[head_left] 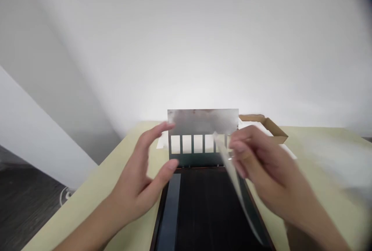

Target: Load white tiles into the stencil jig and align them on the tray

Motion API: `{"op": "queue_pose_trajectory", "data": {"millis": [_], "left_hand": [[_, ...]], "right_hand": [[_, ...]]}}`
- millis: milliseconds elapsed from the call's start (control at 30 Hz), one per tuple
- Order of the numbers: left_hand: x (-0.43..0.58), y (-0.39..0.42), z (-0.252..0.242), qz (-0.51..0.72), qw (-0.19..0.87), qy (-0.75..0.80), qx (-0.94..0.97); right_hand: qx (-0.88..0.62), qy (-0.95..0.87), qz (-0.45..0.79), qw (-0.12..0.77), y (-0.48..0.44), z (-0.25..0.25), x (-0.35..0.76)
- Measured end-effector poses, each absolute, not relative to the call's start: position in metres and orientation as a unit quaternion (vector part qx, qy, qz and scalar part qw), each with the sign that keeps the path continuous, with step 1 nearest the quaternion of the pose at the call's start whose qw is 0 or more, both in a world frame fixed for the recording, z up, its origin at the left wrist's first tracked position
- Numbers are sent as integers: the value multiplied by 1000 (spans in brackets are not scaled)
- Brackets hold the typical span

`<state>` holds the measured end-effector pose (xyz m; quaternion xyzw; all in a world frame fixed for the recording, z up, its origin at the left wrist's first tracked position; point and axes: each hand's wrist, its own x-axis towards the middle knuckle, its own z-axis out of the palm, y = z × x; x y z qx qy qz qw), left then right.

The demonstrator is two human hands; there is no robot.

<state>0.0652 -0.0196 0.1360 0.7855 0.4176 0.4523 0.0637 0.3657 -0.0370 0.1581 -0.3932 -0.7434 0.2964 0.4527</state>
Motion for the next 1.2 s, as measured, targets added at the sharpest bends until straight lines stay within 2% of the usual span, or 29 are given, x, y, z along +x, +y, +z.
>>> {"op": "queue_pose_trajectory", "data": {"millis": [67, 133, 267, 400, 633, 900, 1200], "left_hand": [[86, -23, 178, 359, 41, 389, 847], [97, -25, 200, 316, 82, 377, 867], [97, -21, 203, 328, 186, 378, 846], [87, -22, 198, 362, 218, 372, 826], [84, -46, 207, 330, 147, 366, 858], [94, -57, 207, 341, 82, 330, 876], [93, -56, 206, 338, 82, 302, 888]], "right_hand": [[-368, -752, 300, 457, -33, 169, 345], [-342, -757, 304, 465, -34, 170, 332], [-332, -747, 289, 498, -40, 164, 334], [-361, -742, 255, 504, -42, 168, 344], [-353, -761, 239, 488, -56, 179, 338], [-349, -771, 303, 438, -66, 179, 332], [-323, -778, 378, 383, -65, 185, 347]]}}
